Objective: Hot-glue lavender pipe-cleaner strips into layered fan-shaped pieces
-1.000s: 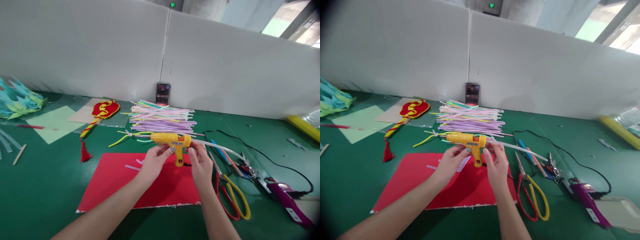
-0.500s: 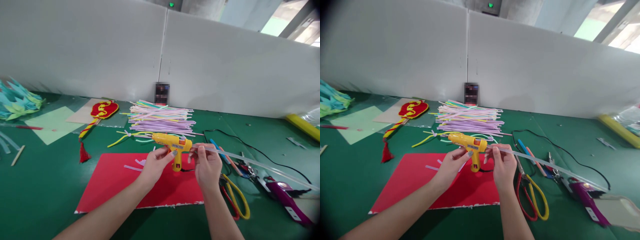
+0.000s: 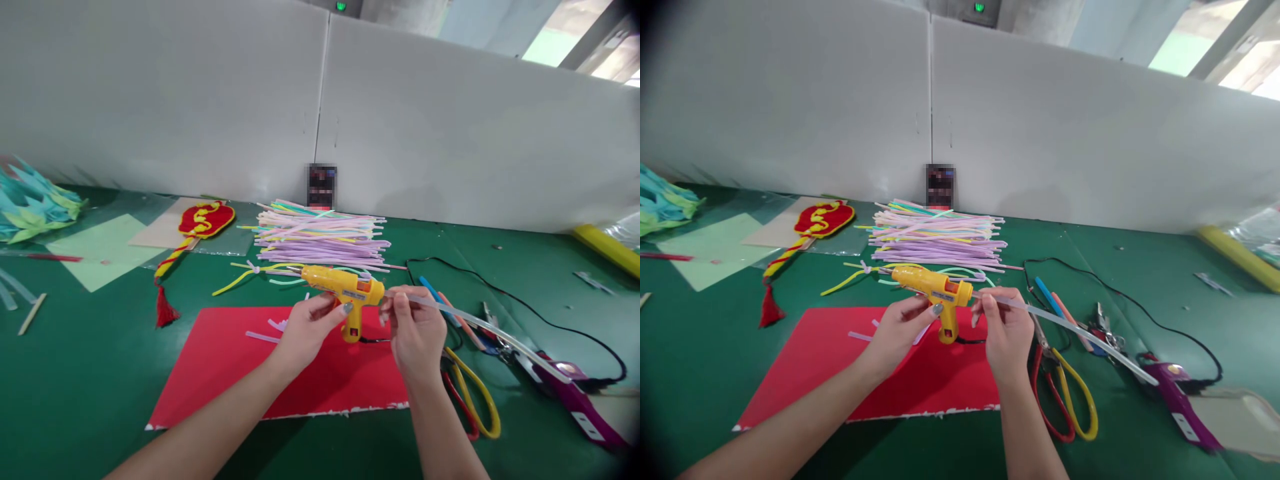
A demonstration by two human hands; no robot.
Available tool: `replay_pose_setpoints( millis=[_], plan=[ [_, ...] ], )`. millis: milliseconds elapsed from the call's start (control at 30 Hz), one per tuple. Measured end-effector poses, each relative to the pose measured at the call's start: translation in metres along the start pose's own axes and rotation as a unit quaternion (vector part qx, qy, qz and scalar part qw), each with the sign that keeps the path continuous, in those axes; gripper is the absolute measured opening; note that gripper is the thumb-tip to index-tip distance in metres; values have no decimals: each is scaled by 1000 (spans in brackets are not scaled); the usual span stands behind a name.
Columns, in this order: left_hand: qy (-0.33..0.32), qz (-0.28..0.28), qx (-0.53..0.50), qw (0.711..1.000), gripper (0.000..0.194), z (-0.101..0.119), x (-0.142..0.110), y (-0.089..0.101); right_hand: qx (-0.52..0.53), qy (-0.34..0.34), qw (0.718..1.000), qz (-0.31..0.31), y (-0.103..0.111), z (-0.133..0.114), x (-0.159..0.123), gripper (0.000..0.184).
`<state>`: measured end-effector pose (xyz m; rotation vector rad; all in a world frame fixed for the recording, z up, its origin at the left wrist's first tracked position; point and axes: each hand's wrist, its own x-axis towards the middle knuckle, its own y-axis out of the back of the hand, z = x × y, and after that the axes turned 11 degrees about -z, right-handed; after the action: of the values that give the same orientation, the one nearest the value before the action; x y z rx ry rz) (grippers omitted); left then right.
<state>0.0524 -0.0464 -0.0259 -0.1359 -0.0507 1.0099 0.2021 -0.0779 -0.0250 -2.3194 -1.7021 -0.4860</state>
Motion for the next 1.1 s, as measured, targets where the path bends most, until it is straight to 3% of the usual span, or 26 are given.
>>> replay_pose_setpoints(
  millis=[333,933,1100],
  plan=[
    [-4,-2,2,1000,24,-2,1,0,-5,35,999,-14,2,3,1,9],
    [-6,11,105,994,27,0,-1,3,34,-15,999,26,-1,9,-1,16],
    [-6,20,92,996,28,1,-1,1,34,-30,998,35,-4,11,-1,19]
  ],
)
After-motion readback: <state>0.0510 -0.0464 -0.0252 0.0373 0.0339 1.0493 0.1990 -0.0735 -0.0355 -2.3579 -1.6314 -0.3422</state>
